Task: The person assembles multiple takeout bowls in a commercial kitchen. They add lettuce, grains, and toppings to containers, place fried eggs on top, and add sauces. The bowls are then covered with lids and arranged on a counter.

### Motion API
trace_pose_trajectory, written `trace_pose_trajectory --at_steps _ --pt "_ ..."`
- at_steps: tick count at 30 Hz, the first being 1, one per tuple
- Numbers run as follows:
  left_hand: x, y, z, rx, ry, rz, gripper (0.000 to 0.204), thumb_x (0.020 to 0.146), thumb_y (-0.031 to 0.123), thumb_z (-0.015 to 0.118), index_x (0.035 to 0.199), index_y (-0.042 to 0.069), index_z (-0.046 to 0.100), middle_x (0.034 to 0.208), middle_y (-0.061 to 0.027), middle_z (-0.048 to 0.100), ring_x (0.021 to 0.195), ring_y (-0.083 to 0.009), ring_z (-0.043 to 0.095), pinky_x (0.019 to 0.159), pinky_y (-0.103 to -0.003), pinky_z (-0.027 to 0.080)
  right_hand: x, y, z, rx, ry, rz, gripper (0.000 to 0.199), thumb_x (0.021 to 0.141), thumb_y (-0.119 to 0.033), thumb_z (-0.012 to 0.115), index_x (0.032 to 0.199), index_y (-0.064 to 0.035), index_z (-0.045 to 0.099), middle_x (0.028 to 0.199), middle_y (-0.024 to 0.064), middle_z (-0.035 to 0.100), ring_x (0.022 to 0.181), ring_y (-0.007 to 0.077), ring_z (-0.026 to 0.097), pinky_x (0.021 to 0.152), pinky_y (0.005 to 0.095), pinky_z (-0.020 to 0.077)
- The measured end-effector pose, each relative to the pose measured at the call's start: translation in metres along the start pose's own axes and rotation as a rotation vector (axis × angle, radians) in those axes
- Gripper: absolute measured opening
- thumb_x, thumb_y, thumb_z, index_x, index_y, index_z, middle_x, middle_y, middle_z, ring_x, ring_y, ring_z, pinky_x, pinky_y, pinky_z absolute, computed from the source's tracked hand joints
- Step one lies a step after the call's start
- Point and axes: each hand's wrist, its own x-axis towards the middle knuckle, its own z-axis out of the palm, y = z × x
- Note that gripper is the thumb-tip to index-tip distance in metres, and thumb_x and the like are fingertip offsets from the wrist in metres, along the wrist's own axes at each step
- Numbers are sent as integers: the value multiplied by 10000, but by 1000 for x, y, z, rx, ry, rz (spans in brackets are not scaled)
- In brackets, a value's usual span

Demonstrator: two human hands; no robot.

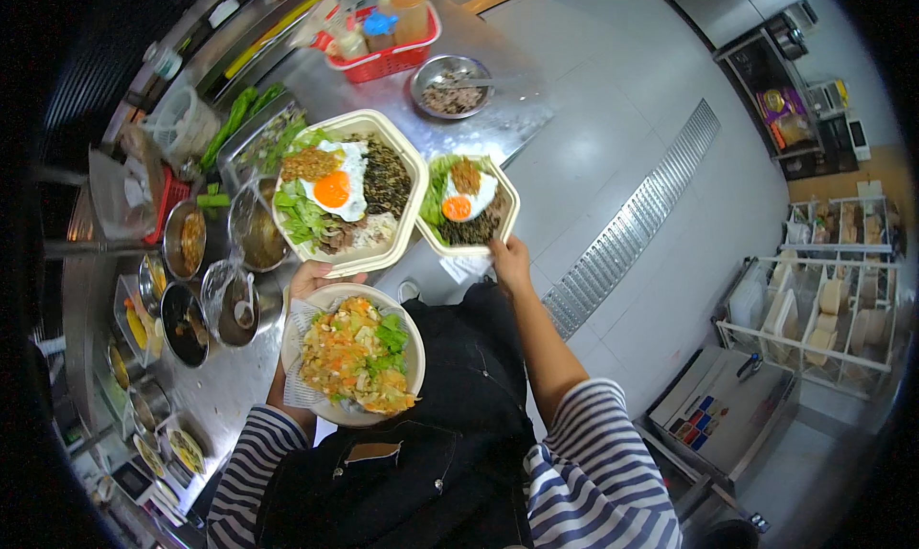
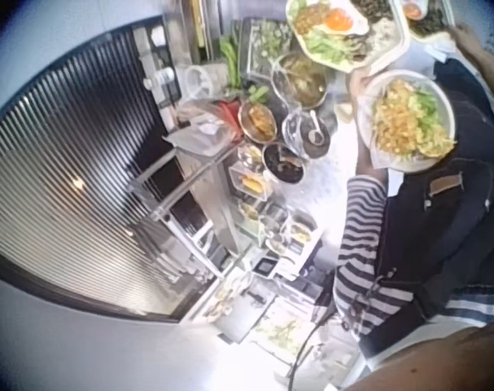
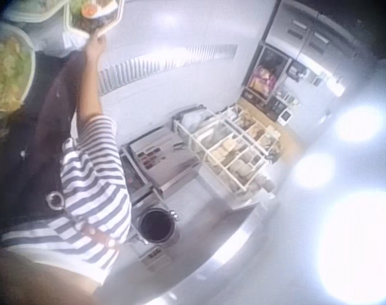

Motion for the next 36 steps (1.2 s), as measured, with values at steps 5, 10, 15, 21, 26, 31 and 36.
trace_pose_trajectory --at_steps 5,10,15,21,26,31,36 --pt "67 -4 49 59 -175 -166 558 778 129 516 1287 -83 428 1092 -263 618 893 -319 677 745 -425 602 -39 -18 -56 51 171 37 157 861 -33 540 981 38 611 853 59 628 734 130 571 668 258 461" --pt "152 -21 124 200 -391 -183 593 762 68 489 1329 -62 374 1139 -282 588 915 -336 671 736 -440 605 -35 -57 -129 64 319 -5 163 864 -20 524 988 40 610 866 65 638 747 127 584 698 264 473" --pt "235 -55 224 176 -481 -189 591 766 63 477 1318 -110 359 1115 -307 590 900 -360 672 761 -443 603 0 -123 -213 -25 414 -71 159 868 -24 518 985 28 613 832 31 626 705 98 551 647 244 444" --pt "300 -88 338 210 -457 -388 596 779 123 496 1315 -109 380 1093 -301 603 899 -346 674 752 -449 593 52 -196 -308 49 508 -67 96 890 -42 516 909 6 597 796 15 603 674 85 528 620 240 429" --pt "344 -91 452 363 -371 -265 622 778 146 512 1339 -83 372 1180 -281 566 974 -350 649 804 -456 575 132 -250 -367 112 538 -90 97 880 -29 510 915 10 593 808 27 606 680 95 534 624 247 435" --pt "405 -67 586 313 -415 -99 573 768 86 477 1323 -40 406 1198 -262 562 955 -358 651 805 -428 581 251 -312 -424 185 501 -148 101 855 -11 509 897 1 600 799 22 606 671 98 532 620 247 432" --pt "486 -9 687 251 -388 -109 556 771 88 467 1305 -60 414 1151 -270 583 936 -368 654 785 -443 586 360 -428 -438 68 455 -132 64 848 -26 538 842 -28 602 737 -23 567 625 54 478 557 217 368"
